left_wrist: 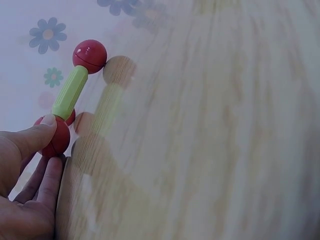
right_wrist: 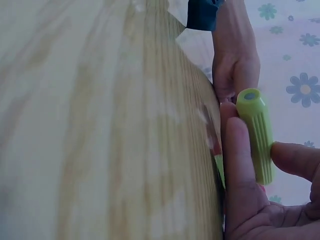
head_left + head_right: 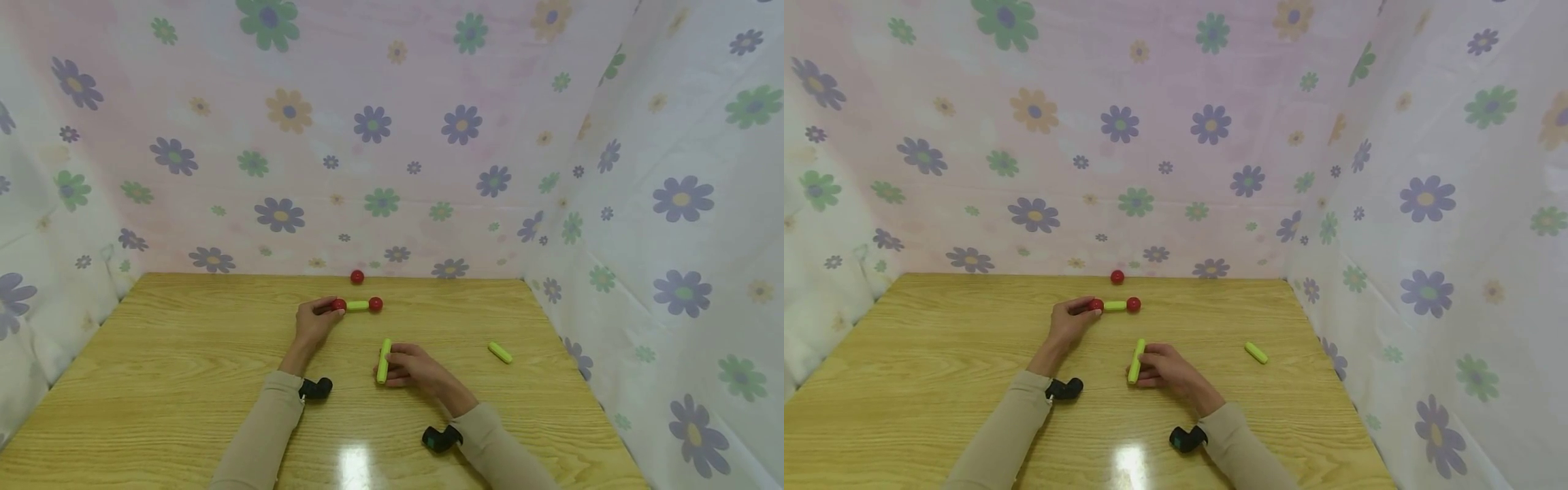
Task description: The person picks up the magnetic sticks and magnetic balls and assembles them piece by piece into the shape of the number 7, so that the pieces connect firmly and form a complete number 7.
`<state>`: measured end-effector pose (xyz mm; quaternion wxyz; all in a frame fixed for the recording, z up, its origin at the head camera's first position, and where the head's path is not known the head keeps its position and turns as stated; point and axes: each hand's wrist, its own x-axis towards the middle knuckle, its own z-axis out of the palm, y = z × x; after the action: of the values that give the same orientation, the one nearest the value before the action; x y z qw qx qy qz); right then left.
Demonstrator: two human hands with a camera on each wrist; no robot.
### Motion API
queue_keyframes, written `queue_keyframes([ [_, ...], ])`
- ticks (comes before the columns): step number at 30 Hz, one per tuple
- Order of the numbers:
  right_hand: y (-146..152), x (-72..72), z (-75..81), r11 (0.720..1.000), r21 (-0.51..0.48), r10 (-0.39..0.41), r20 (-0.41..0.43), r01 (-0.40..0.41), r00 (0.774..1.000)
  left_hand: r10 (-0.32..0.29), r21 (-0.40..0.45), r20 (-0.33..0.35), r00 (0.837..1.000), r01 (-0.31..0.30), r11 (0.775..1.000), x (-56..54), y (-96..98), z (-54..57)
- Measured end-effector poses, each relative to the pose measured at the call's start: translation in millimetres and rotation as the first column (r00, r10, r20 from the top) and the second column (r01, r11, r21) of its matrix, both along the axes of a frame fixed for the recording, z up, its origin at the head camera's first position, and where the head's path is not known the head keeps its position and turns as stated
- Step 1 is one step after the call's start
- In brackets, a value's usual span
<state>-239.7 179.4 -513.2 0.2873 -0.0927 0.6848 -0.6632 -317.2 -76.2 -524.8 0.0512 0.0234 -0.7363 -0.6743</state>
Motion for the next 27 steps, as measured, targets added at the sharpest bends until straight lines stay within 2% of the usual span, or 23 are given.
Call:
queue_keyframes([
  [7, -3.9, -4.7, -1.2, 1.0, 0.014, -0.011, 0.015, 0.01, 1.0, 0.004, -0.007, 0.0, 1.0, -0.004, 1.0, 0.1, 0.6, -0.4],
  [22, -11.7, -16.6, -1.1, 0.998, -0.064, -0.022, 0.087, 0.027, 0.996, 0.016, -0.019, 0.003, 1.0, -0.016, 1.0, -2.4, -0.2, -1.6],
  [27, -15.1, -20.6, -0.7, 0.997, -0.069, -0.022, 0.088, 0.028, 0.996, 0.017, -0.014, -0.002, 1.0, -0.017, 1.0, -2.4, -0.4, -2.3],
])
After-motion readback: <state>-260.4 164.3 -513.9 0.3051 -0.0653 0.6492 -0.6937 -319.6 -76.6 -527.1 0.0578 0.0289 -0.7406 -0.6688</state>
